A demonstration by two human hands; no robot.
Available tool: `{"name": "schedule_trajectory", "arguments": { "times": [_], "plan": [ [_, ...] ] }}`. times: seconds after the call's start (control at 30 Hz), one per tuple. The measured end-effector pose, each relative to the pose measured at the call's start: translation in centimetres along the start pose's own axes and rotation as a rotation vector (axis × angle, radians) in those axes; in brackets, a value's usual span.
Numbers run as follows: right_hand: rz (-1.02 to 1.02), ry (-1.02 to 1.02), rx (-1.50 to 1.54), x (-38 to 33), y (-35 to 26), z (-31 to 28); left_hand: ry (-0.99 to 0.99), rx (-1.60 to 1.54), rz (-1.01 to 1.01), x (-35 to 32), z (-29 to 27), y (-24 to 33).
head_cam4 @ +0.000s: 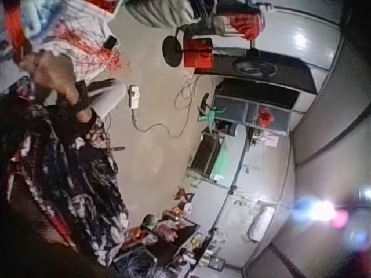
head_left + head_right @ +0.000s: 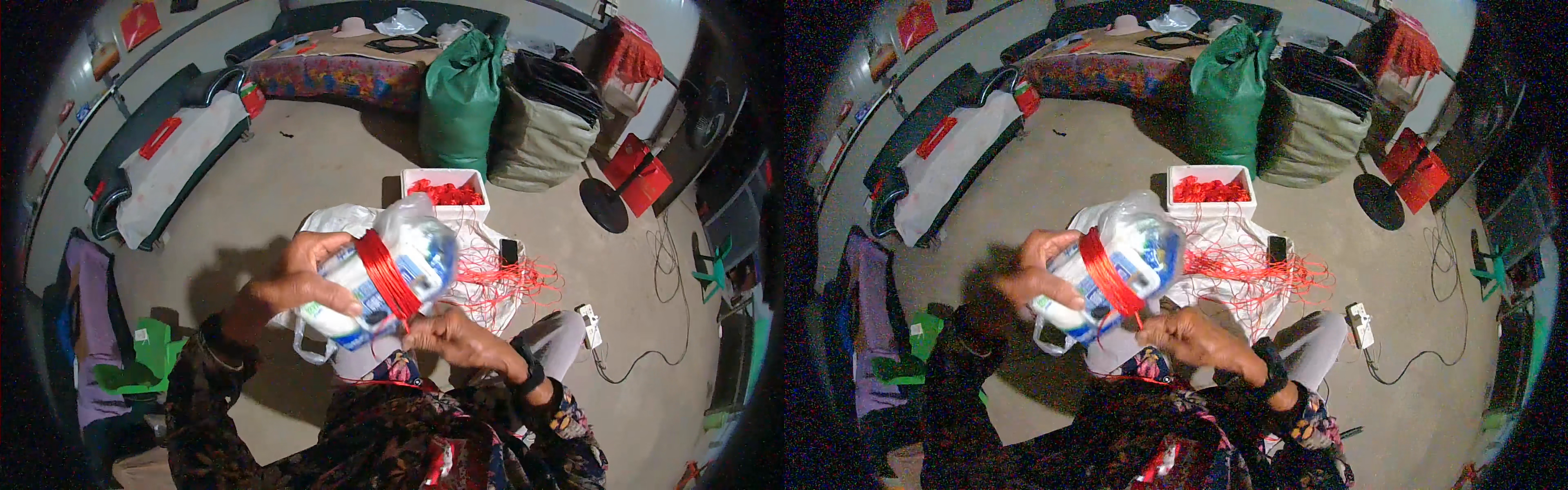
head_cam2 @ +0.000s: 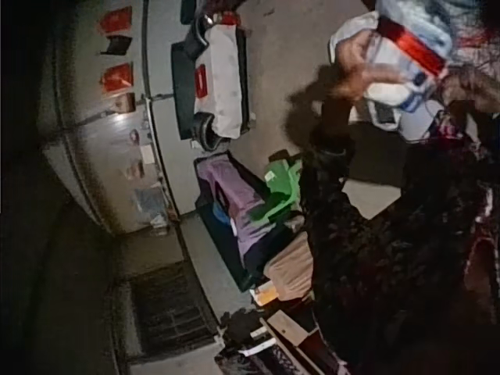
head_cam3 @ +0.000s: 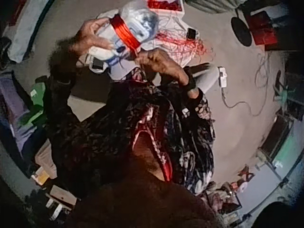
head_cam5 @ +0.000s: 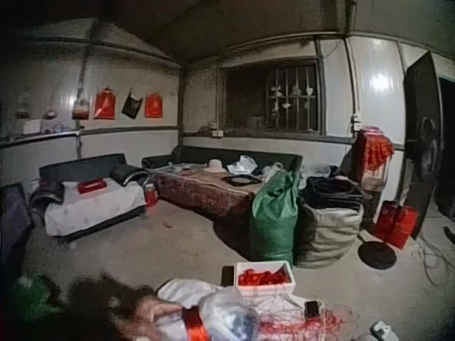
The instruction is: Winding red thread around a plastic bottle to create a bundle.
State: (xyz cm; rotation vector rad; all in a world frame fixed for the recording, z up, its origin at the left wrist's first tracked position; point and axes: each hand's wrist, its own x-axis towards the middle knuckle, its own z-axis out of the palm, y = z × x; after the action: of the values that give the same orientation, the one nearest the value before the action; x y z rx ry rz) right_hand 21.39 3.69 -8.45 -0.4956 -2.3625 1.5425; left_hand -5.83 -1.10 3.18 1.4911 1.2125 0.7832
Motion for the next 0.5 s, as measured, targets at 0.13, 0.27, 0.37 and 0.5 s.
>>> {"name": "schedule_trajectory", "arguments": {
  "times": [0.13,0.27,0.37,0.5],
  "plan": [
    [-0.185,-0.027,-0.182,-1.4,-8.8,-4.3,-0.096,0.151,-0.074,0.6,0.1,-1.8],
    [-0.195,-0.020,-0.072,-0.3,-12.2,-7.3,-0.210,0.410,0.199,0.7,3.8,-1.5],
    [-0.101,0.024,-0.006,1.3,-10.4,-8.5,-0.398,0.443,0.165,0.1,5.4,2.0],
    [-0.218,0.286,0.231,1.0,-3.0,-5.5,-0.293,0.194,0.103,-1.0,3.3,4.2]
  ]
}}
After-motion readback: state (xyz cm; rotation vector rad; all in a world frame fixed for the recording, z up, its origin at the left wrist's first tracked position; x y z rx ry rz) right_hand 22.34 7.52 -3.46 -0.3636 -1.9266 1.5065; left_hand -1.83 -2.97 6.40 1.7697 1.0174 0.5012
